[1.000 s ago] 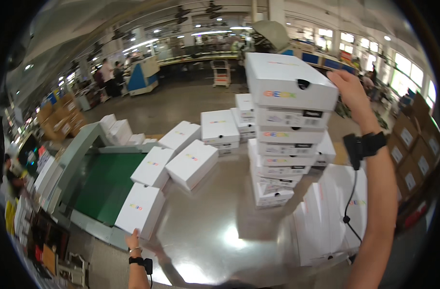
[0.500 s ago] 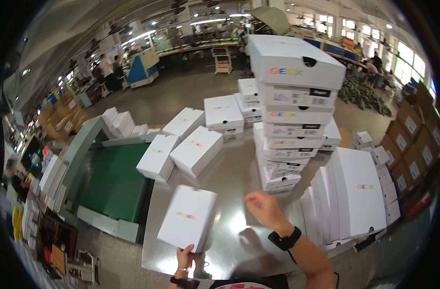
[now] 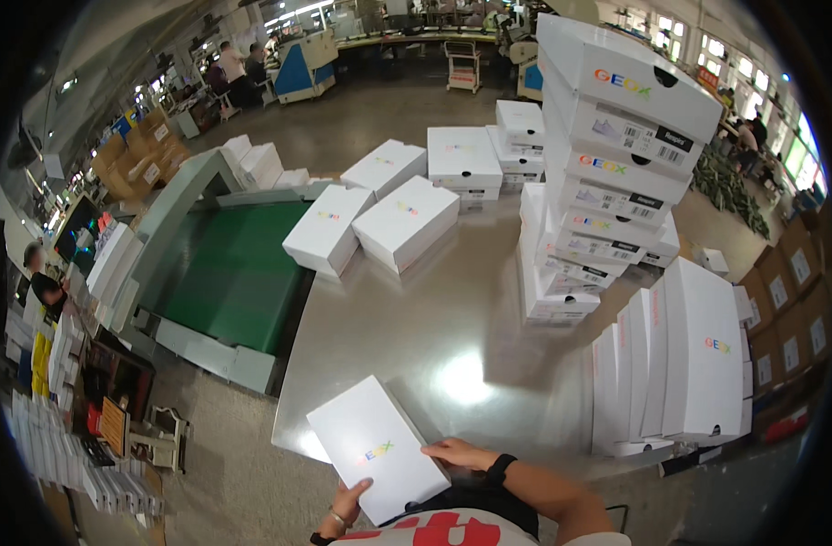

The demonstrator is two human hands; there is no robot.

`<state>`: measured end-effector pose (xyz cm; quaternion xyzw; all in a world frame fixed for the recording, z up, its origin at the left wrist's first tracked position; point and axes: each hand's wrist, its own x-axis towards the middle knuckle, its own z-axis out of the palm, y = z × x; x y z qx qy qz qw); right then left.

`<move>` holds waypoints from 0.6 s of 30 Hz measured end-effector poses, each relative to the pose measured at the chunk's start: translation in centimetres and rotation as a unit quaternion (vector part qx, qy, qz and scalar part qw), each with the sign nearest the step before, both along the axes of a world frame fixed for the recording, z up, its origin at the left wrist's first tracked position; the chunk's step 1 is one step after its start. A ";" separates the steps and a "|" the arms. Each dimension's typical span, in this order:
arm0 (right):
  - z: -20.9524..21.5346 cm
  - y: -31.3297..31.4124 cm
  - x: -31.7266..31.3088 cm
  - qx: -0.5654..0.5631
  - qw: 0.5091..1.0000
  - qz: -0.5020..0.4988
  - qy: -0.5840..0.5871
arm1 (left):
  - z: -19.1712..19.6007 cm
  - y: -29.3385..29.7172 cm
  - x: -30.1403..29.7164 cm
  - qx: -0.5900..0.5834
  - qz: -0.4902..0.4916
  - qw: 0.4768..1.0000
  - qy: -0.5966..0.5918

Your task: Stacking several branded shoe boxes into a tall vertical pile on a workstation table.

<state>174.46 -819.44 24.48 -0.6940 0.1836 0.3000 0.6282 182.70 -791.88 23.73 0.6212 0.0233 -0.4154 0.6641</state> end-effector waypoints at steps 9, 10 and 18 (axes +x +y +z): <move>11.0 -0.8 5.3 0.318 0.906 -0.278 0.014 | 9.6 -5.4 6.7 -0.167 0.078 0.982 0.025; 11.9 -1.5 5.9 0.307 0.908 -0.283 0.022 | 10.7 -6.3 7.6 -0.179 0.060 0.981 0.042; 18.7 -2.8 3.2 0.259 0.854 -0.411 -0.188 | 18.4 -9.9 8.0 -0.293 -0.052 0.947 -0.122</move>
